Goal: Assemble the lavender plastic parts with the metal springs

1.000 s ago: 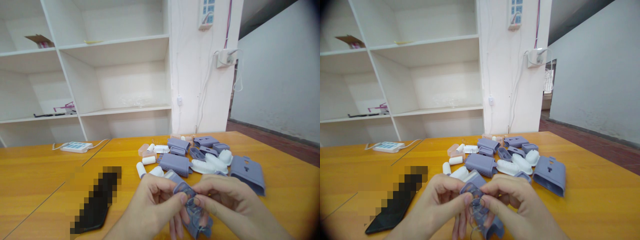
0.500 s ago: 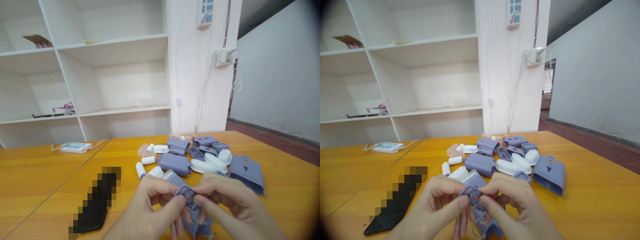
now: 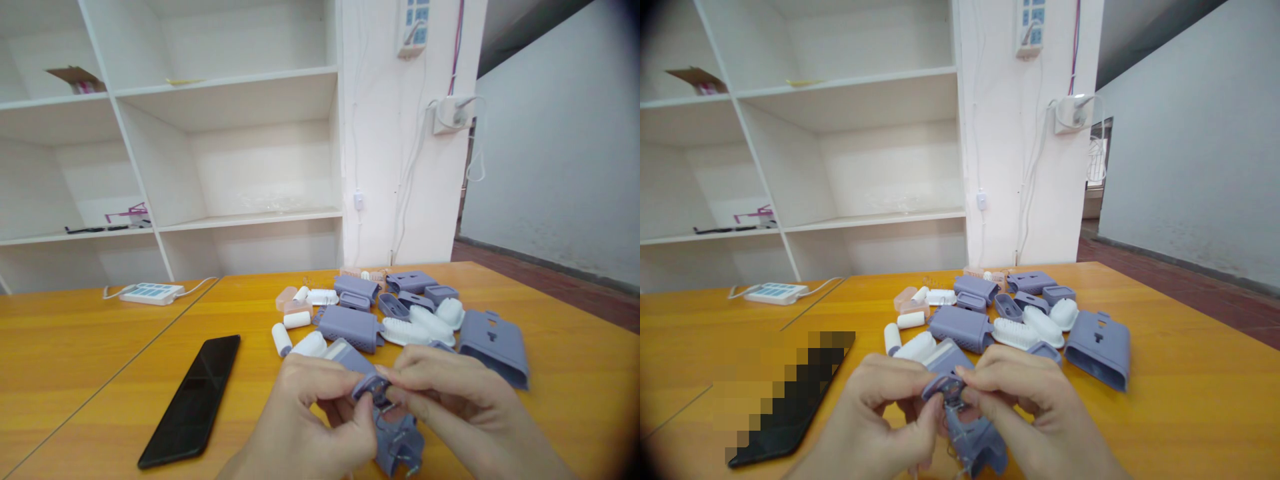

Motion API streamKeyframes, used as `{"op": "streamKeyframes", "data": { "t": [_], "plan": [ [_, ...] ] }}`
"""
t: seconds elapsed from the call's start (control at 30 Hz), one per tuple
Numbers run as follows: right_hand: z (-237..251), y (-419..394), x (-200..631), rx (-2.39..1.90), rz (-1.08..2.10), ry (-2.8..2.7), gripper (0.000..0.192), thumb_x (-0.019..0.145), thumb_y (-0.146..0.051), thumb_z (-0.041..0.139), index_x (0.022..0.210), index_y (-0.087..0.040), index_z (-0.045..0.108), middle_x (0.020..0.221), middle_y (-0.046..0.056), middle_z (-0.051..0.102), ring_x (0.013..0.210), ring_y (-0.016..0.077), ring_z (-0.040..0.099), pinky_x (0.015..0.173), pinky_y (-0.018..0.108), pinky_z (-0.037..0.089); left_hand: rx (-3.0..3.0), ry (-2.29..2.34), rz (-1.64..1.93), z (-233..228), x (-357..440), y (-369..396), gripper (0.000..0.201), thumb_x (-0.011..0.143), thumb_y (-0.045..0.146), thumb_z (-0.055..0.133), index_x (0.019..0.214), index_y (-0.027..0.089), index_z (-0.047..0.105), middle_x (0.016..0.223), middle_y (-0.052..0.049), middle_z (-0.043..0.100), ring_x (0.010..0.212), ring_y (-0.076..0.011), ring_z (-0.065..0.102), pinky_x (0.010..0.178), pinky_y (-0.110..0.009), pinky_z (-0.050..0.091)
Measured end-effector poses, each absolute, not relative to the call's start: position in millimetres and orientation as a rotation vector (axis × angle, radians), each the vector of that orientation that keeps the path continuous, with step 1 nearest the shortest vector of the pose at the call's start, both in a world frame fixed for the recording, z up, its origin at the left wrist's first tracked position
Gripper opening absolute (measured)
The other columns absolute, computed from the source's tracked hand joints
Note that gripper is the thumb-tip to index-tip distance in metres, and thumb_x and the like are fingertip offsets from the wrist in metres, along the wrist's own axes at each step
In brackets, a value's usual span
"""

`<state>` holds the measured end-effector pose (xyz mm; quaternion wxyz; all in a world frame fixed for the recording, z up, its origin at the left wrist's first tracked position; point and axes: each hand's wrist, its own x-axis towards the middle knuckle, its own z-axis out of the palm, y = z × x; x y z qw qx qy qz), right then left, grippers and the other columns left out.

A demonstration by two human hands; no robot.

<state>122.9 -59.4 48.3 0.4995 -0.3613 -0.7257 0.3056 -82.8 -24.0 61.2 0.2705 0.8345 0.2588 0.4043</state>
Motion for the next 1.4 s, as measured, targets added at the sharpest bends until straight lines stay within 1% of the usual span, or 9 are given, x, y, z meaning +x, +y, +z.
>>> {"op": "streamKeyframes", "data": {
  "t": [0.13, 0.23, 0.37, 0.5, 0.67, 0.83, 1.03, 1.23, 1.4],
  "plan": [
    [36.2, -58.5, 129.3, -0.939, 0.609, -1.722, 0.011, 0.097, -0.035, 0.075, 0.099, -0.037, 0.086, 0.095, 0.001, 0.081, 0.089, 0.0189, 0.077, 0.083, 0.024, 0.061, 2.401, 0.729, 1.271, 55.2, -81.1, -25.1, 0.023, 0.082, 0.009, 0.064, 0.07, 0.01, 0.083, 0.051, -0.006, 0.069, 0.042, -0.0094, 0.057, 0.046, -0.015, 0.043],
    [25.6, -57.3, 132.0, -0.978, 0.551, -1.645, 0.02, 0.094, -0.033, 0.08, 0.112, -0.04, 0.083, 0.114, 0.001, 0.082, 0.108, 0.0197, 0.076, 0.098, 0.024, 0.06, 2.521, 0.668, 1.329, 50.6, -81.3, -24.9, 0.021, 0.084, 0.008, 0.063, 0.075, 0.009, 0.082, 0.051, -0.006, 0.067, 0.043, -0.0098, 0.058, 0.047, -0.016, 0.045],
    [28.4, -53.9, 124.2, -0.857, 0.996, -1.519, 0.009, 0.095, -0.036, 0.079, 0.102, -0.033, 0.083, 0.108, 0.002, 0.082, 0.1, 0.0207, 0.078, 0.088, 0.027, 0.064, 2.659, 0.557, 1.393, 44.2, -82.3, -22.9, 0.024, 0.087, 0.005, 0.058, 0.092, 0.002, 0.082, 0.054, -0.007, 0.068, 0.045, -0.0114, 0.057, 0.046, -0.02, 0.045],
    [31.6, -50.1, 116.1, -0.746, 1.264, -1.403, 0.017, 0.095, -0.037, 0.08, 0.111, -0.03, 0.078, 0.104, 0.004, 0.084, 0.092, 0.0208, 0.081, 0.084, 0.031, 0.066, 2.695, 0.485, 1.435, 39.7, -84.2, -21.1, 0.025, 0.087, 0.002, 0.06, 0.104, -0.001, 0.078, 0.066, -0.013, 0.077, 0.053, -0.0147, 0.069, 0.053, -0.02, 0.054],
    [26.7, -47.4, 117.8, -0.691, 1.183, -1.445, 0.015, 0.096, -0.037, 0.077, 0.109, -0.037, 0.085, 0.114, 0.004, 0.078, 0.096, 0.0201, 0.078, 0.087, 0.031, 0.065, 2.652, 0.484, 1.42, 41.8, -82.6, -23.6, 0.025, 0.086, 0.001, 0.06, 0.102, 0.003, 0.08, 0.071, -0.014, 0.079, 0.06, -0.0178, 0.075, 0.058, -0.021, 0.059],
    [29.3, -48.5, 118.4, -0.684, 1.138, -1.491, 0.021, 0.1, -0.036, 0.072, 0.115, -0.045, 0.083, 0.119, 0.004, 0.074, 0.086, 0.0175, 0.075, 0.082, 0.03, 0.065, 2.551, 0.423, 1.455, 49.7, -78.1, -29.1, 0.025, 0.085, -0.003, 0.062, 0.103, -0.002, 0.08, 0.067, -0.013, 0.077, 0.055, -0.0136, 0.07, 0.057, -0.018, 0.057],
    [27.0, -52.3, 115.2, -0.654, 1.146, -1.493, 0.024, 0.101, -0.038, 0.071, 0.121, -0.046, 0.08, 0.118, 0.002, 0.07, 0.086, 0.0143, 0.073, 0.081, 0.026, 0.063, 2.517, 0.436, 1.45, 49.9, -79.3, -29.5, 0.023, 0.086, -0.002, 0.064, 0.102, -0.006, 0.08, 0.064, -0.014, 0.075, 0.053, -0.0138, 0.069, 0.055, -0.019, 0.056],
    [23.4, -51.9, 115.4, -0.642, 1.109, -1.501, 0.025, 0.102, -0.034, 0.07, 0.122, -0.046, 0.079, 0.117, 0.001, 0.069, 0.087, 0.0118, 0.072, 0.08, 0.021, 0.061, 2.461, 0.246, 1.567, 42.7, -79.6, -25.0, 0.041, 0.081, -0.011, 0.06, 0.117, 0.0, 0.076, 0.07, -0.01, 0.075, 0.056, -0.0118, 0.067, 0.056, -0.018, 0.056],
    [23.0, -51.0, 115.7, -0.617, 1.102, -1.524, 0.026, 0.104, -0.033, 0.067, 0.122, -0.047, 0.079, 0.115, 0.001, 0.069, 0.087, 0.0123, 0.073, 0.081, 0.023, 0.062, 2.464, 0.258, 1.693, 43.6, -75.8, -24.9, 0.034, 0.078, -0.011, 0.062, 0.104, 0.002, 0.078, 0.066, -0.01, 0.074, 0.052, -0.012, 0.067, 0.052, -0.017, 0.055]
  ]
}}
